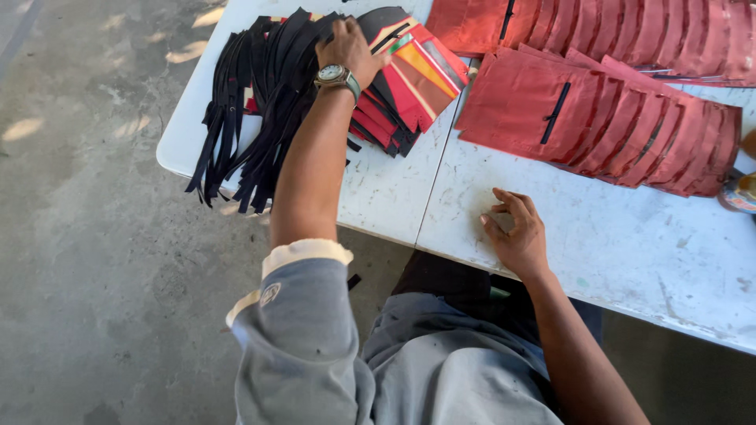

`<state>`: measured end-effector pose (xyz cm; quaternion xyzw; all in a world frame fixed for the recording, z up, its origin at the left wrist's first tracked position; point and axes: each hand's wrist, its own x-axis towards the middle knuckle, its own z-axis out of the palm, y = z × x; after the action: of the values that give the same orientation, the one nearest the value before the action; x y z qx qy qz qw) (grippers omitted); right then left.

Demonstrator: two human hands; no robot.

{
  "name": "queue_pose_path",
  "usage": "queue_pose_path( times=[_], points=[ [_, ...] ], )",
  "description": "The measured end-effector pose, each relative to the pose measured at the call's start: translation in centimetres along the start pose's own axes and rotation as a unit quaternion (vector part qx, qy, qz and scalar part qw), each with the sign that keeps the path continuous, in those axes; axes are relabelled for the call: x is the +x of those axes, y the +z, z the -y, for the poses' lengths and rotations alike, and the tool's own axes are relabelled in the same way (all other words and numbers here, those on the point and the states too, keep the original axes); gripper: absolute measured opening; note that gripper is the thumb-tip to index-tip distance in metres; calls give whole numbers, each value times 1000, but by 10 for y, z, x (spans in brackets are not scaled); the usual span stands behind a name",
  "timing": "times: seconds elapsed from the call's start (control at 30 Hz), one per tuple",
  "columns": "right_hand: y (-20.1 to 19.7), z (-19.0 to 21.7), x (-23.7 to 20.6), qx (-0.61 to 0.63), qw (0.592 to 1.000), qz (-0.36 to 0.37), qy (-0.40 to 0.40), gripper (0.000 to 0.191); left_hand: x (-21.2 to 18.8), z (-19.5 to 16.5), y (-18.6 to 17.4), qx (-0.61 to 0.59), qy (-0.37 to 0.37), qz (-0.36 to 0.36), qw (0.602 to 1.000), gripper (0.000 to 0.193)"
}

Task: The person picks up cut red, black and multicolored fabric pieces from a white plastic table, aligns them into a stack, folds and presses the stack together, and ties it with a black strap. They repeat the handling on additional pieces, occasionally reaching for a jar on the table.

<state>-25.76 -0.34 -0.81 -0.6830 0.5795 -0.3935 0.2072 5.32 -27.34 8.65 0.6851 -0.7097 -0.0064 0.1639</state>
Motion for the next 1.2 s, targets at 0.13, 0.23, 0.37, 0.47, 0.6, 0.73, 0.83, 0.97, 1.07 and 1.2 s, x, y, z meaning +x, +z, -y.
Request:
queue_pose_path(
  times=[0.13, 0.23, 0.37, 0.47, 0.6, 0.73, 0.83, 0.97, 1.07, 1.2],
  points=[
    [-2, 3, -2, 18, 1000, -2, 17, 50, 5, -4, 8, 18, -37, -5, 999, 81],
    [-3, 4, -1, 17, 1000, 2, 18, 50, 1, -6, 13, 31, 109, -173, 978, 73],
    [-4, -1, 0, 20, 1000, -1, 10, 49, -5, -8, 11, -198, 140, -179, 954, 55],
    [-2, -8, -3, 35, 999, -1, 15, 51, -16, -8, -12, -304, 146, -173, 926, 53],
    [-3, -10, 2, 106, 994, -21, 37, 55, -52, -13, -60, -407, 210, -160, 874, 55],
    [-41, 0, 25, 153, 984, -95, -5, 60, -104, -17, -96, -384, 279, -139, 869, 46],
    [-100, 12, 37, 102, 977, -146, -117, 64, -154, -36, -95, -549, 243, -57, 798, 49],
    [-157, 29, 26, 257, 956, -39, -137, 81, -220, -82, -70, -669, 193, 35, 717, 52],
    [-162, 35, 14, 315, 943, 82, -69, 67, -260, -111, -53, -636, 176, 92, 745, 44],
    [-150, 39, 2, 246, 962, 113, 30, 37, -279, -114, -52, -445, 199, 176, 856, 46]
  ],
)
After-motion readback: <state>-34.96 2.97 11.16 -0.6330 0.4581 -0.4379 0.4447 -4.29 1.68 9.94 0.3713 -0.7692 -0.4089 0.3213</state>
